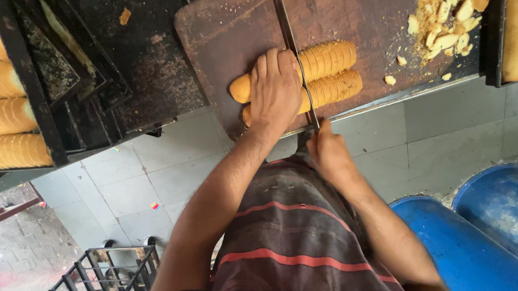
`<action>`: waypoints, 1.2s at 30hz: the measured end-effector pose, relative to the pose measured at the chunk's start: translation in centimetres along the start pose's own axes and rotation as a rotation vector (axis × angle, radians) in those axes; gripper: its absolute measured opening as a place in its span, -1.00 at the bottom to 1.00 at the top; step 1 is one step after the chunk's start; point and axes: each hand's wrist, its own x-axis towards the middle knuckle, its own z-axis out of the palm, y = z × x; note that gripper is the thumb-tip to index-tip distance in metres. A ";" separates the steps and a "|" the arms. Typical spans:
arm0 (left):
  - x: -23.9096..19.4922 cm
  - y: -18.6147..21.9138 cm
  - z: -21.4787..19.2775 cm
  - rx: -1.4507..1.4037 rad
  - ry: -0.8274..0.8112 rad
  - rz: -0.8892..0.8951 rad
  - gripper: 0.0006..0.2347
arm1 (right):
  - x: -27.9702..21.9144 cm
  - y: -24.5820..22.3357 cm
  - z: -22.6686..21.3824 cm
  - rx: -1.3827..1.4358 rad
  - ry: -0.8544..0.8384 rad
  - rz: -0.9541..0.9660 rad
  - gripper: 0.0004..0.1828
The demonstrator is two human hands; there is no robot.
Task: The person slices long, cylindrical bread rolls into thin, uniform pieces using a long serrated knife on a wooden cutting board. The person handles the bread rolls one by one, aligning them on the board before cutting, and then transfers the sliced pieces to a metal tray.
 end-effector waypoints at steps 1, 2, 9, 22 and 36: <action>-0.1 -0.1 -0.1 -0.035 0.021 0.015 -0.89 | -0.2 -1.1 -1.0 -0.009 -0.013 0.066 -0.71; -0.2 -0.3 -0.2 -0.069 0.041 0.030 -0.86 | -0.5 -2.1 -2.1 -0.018 -0.027 0.132 -0.74; -0.4 -0.4 -1.5 0.000 -0.021 0.002 -0.80 | -0.4 -4.3 -2.2 -0.035 -0.009 0.067 -0.75; -0.1 -0.8 -1.2 0.054 -0.015 0.039 -0.80 | -2.7 0.9 1.0 -0.127 0.007 -0.058 -0.67; -0.1 -0.8 -0.9 0.070 0.024 0.045 -0.87 | -1.5 0.4 1.0 -0.138 -0.109 0.039 -0.67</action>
